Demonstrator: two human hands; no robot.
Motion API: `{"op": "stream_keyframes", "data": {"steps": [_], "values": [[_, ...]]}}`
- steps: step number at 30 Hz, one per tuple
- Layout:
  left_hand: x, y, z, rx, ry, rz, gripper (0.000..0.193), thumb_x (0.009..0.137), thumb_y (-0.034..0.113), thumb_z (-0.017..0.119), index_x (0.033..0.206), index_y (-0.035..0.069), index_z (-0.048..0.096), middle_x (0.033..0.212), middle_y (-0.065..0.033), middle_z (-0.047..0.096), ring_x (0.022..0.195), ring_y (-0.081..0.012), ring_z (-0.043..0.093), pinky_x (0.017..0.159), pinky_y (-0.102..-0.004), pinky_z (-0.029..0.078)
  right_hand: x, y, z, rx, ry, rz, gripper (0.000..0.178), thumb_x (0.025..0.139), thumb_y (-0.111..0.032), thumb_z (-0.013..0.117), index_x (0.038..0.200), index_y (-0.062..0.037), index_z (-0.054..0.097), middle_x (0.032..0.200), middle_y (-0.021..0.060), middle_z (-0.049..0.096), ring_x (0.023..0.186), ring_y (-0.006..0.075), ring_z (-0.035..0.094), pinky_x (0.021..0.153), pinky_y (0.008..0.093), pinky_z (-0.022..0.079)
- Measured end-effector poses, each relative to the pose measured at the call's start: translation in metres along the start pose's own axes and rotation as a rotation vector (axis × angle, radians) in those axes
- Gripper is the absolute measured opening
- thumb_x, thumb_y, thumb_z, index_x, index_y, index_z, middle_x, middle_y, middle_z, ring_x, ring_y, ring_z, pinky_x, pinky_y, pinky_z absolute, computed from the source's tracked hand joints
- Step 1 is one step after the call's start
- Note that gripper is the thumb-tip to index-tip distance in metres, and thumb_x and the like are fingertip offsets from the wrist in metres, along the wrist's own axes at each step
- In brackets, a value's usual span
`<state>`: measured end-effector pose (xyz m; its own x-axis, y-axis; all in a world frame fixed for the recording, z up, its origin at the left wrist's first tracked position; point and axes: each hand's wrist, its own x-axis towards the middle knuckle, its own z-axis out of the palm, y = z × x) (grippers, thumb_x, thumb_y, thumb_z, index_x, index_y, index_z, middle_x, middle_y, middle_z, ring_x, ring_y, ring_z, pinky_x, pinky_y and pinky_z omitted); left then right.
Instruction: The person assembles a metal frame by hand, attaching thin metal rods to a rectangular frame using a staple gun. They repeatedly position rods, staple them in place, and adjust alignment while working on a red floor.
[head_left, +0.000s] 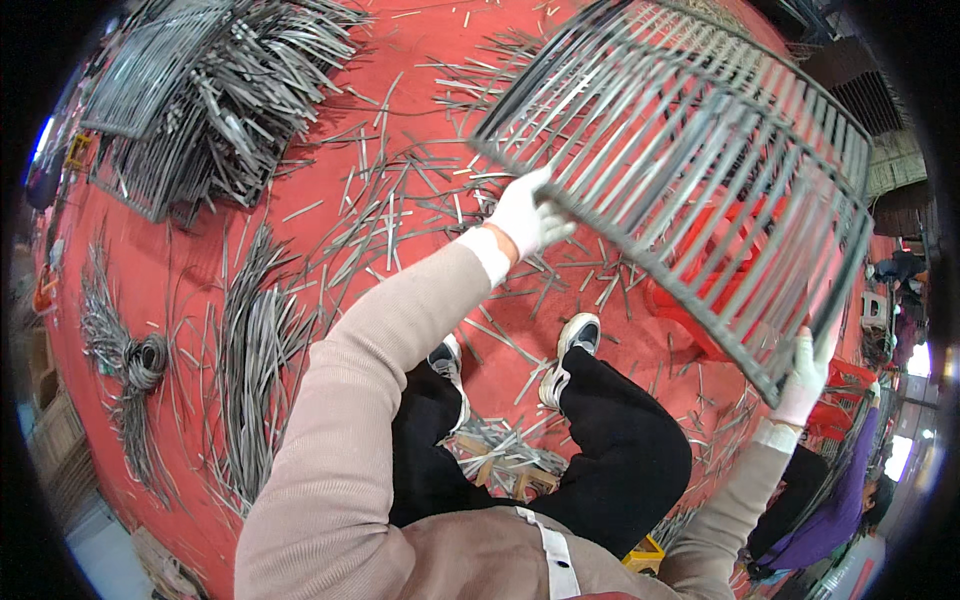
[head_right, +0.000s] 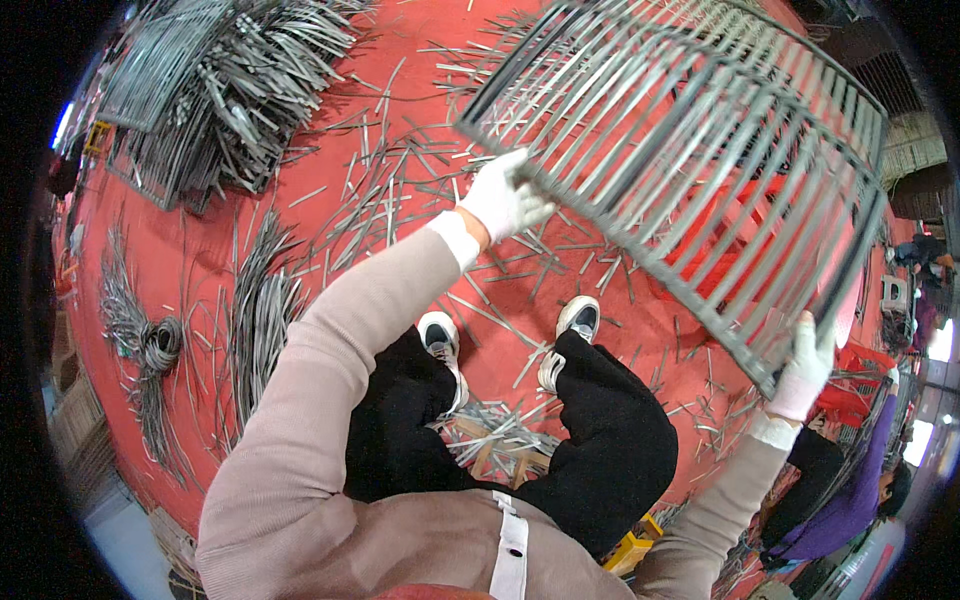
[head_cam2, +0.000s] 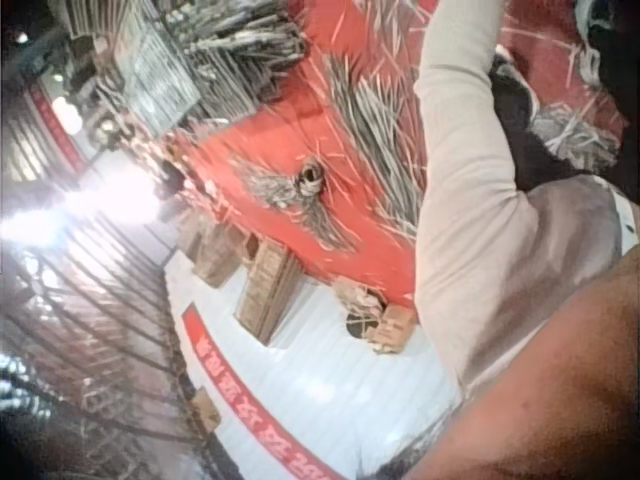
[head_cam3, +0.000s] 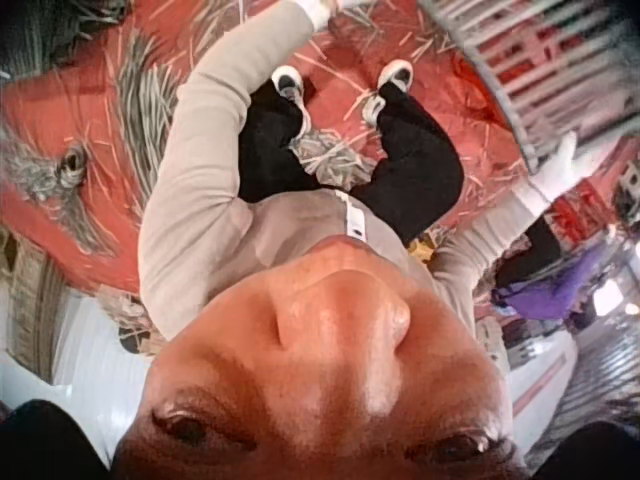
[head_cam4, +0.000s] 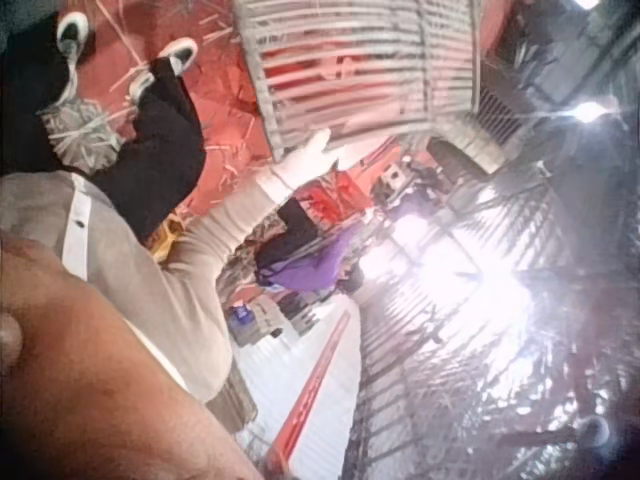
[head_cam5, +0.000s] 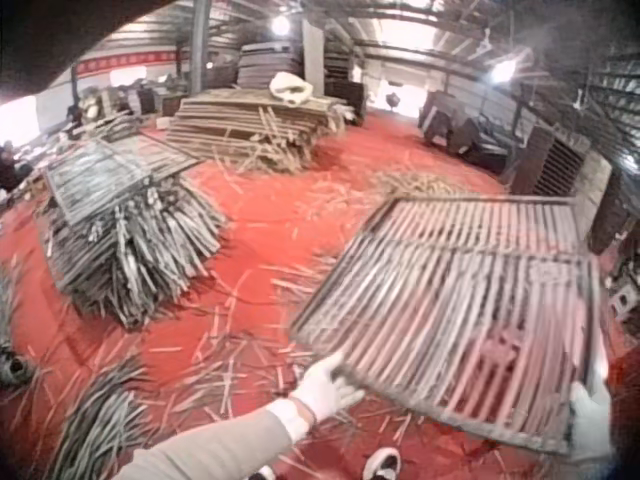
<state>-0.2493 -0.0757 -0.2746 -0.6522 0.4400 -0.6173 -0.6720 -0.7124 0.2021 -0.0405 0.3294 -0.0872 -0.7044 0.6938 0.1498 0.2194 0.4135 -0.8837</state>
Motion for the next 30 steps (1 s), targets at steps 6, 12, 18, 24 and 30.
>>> {"op": "stream_keyframes", "data": {"steps": [6,12,18,24,30], "values": [[0.060,-0.025,-0.095,-0.218,0.303,0.019,0.046,0.098,0.042,0.067,0.127,0.006,0.063,0.131,-0.0168,0.066,0.119,-0.0364,0.063,0.109,-0.0518,0.048,0.014,0.043,0.113,-0.102,-0.228,-0.016,0.057,0.101,-0.014,0.068,0.153,0.0019,0.050,0.126,0.0070,0.068,0.101,0.0125,0.064,0.089,0.0284,0.053],[0.086,0.055,-0.124,-0.096,0.447,0.093,0.050,0.096,0.044,0.067,0.129,0.007,0.059,0.128,-0.0170,0.065,0.108,-0.0372,0.064,0.100,-0.0542,0.051,0.065,0.071,0.212,0.080,-0.373,0.076,0.046,0.100,-0.013,0.068,0.143,0.0011,0.059,0.122,0.0052,0.069,0.104,0.0130,0.063,0.094,0.0287,0.050],[0.140,0.212,-0.049,-0.210,0.034,0.393,0.033,0.093,0.036,0.068,0.114,0.010,0.066,0.117,-0.0129,0.072,0.105,-0.0370,0.065,0.105,-0.0597,0.049,0.192,0.027,0.356,0.175,-0.493,-0.041,0.048,0.101,-0.034,0.070,0.139,-0.0041,0.066,0.109,-0.0009,0.070,0.095,0.0088,0.061,0.084,0.0275,0.048],[0.149,0.297,-0.059,0.458,0.136,0.805,0.079,0.100,0.043,0.069,0.164,0.011,0.035,0.167,-0.0135,0.037,0.143,-0.0317,0.049,0.115,-0.0471,0.041,0.226,0.029,0.503,-0.017,-0.407,-0.255,0.097,0.097,-0.044,0.073,0.165,0.0028,0.022,0.160,0.0274,0.045,0.145,0.0366,0.050,0.118,0.0438,0.042],[0.023,0.176,-0.247,1.707,0.239,0.116,0.047,0.102,0.039,0.066,0.134,0.006,0.064,0.110,-0.0080,0.069,0.097,-0.0190,0.066,0.085,-0.0381,0.056,0.070,0.129,0.355,-0.612,-1.031,-0.726,0.070,0.091,-0.031,0.070,0.153,-0.0041,0.051,0.153,0.0251,0.052,0.144,0.0412,0.049,0.119,0.0493,0.041]]}}
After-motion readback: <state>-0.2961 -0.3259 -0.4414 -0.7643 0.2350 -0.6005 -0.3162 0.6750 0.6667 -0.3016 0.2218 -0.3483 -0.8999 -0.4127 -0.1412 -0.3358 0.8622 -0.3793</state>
